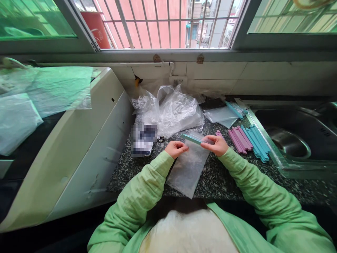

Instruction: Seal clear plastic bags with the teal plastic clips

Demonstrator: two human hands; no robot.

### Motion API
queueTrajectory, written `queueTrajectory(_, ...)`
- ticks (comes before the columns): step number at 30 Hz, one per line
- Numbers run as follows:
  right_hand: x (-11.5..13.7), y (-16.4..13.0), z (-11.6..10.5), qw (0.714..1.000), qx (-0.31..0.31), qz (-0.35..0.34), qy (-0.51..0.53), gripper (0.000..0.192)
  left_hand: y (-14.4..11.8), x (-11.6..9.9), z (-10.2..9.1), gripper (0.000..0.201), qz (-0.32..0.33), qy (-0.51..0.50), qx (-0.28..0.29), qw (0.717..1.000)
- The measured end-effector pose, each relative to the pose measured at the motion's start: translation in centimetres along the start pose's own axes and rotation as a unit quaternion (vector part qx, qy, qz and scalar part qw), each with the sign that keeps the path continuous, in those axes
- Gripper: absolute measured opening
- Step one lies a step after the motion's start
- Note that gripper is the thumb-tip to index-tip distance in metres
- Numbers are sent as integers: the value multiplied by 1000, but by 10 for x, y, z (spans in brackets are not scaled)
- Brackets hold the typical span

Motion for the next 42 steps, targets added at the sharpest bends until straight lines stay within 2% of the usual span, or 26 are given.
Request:
queueTrajectory(8,1,1,-8,999,-39,5,19,33,2,2,3,43,17,22,4,1000)
queueTrajectory(17,-1,3,-2,1000,-12,14,17,37,0,3,9,47,9,3,32,999)
queueTrajectory(21,2,3,-10,999,-25,-1,19,39,-3,8,12,48,-12,28,56,998)
queueTrajectory(28,1,5,-29,998,-55,-19,8,38,-3,13,14,47,-26,37,62,997)
queueTrajectory(38,1,6,-38,995,-94,-22,-14,37,0,10,17,47,-2,55,58,997)
queueTrajectory(42,0,8,-34,998,-67,-12,-4,34,-1,13,20,54,-11,48,67,997)
Point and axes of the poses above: each hand's wrist, its own y-axis towards the middle knuckle, its own z-axis out of the palm, x = y × z, the point moved 10 cm from there along y, towards the middle knuckle, and after that the axes turned 7 degrees about z, right-handed, at the moved point
